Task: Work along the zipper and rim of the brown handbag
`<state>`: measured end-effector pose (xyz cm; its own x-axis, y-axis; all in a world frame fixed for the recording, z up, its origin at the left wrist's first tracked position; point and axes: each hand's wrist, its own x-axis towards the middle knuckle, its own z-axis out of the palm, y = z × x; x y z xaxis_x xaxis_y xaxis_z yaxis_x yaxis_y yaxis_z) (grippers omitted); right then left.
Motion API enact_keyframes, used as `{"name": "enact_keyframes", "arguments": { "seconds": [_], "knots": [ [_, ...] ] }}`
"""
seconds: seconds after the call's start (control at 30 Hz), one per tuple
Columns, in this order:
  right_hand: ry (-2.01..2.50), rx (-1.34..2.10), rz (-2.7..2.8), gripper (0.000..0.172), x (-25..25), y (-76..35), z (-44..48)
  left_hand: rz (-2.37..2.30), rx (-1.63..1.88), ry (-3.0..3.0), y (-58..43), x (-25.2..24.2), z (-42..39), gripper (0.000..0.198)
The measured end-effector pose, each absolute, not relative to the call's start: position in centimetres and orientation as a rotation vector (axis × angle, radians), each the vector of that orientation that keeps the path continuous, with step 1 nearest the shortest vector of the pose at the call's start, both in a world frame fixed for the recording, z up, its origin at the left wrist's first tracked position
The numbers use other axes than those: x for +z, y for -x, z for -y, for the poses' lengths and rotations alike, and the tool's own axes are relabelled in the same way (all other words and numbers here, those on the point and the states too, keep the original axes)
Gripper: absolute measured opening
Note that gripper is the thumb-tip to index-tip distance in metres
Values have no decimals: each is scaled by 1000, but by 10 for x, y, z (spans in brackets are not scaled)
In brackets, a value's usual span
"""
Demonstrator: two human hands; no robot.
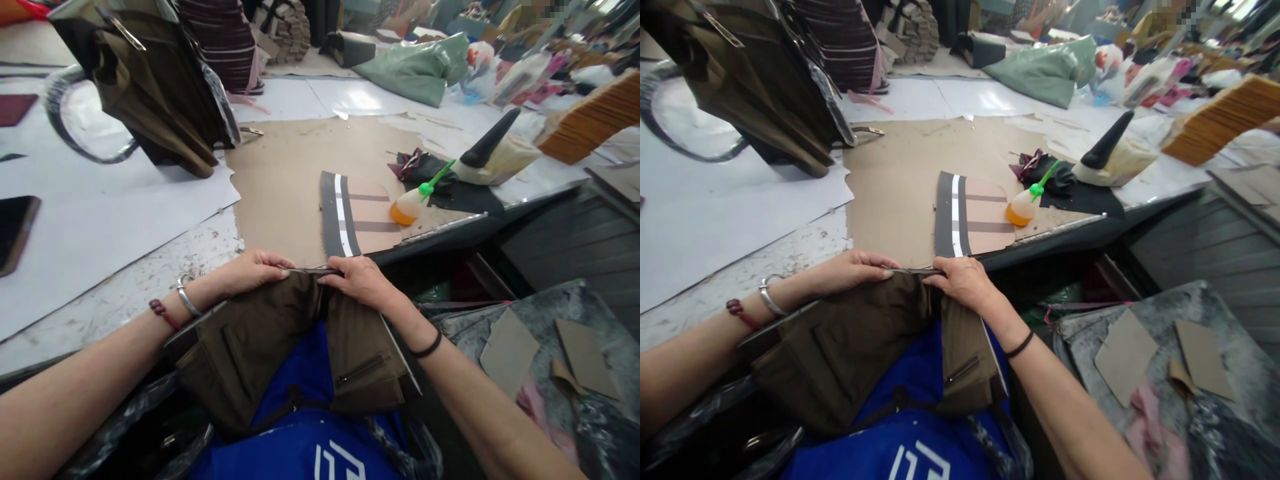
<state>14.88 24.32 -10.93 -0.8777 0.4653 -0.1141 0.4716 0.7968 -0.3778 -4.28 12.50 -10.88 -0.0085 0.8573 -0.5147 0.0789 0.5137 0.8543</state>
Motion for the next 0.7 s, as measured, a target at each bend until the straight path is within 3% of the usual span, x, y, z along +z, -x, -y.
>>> {"name": "enact_keyframes", "arguments": {
  "seconds": [0.27,0.47,0.7],
  "knots": [
    [-697,-925,-2920,17,-113,-151,-246,-1423,716,-846,46,-106,-123,33],
    [-542,-1318,-2728,28,-110,-165,-243,-1326,635,-916,45,-98,-119,30],
    [-611,-1428,-2609,28,-115,-167,-242,-1360,619,-1060,46,-101,-120,32]
  ]
}}
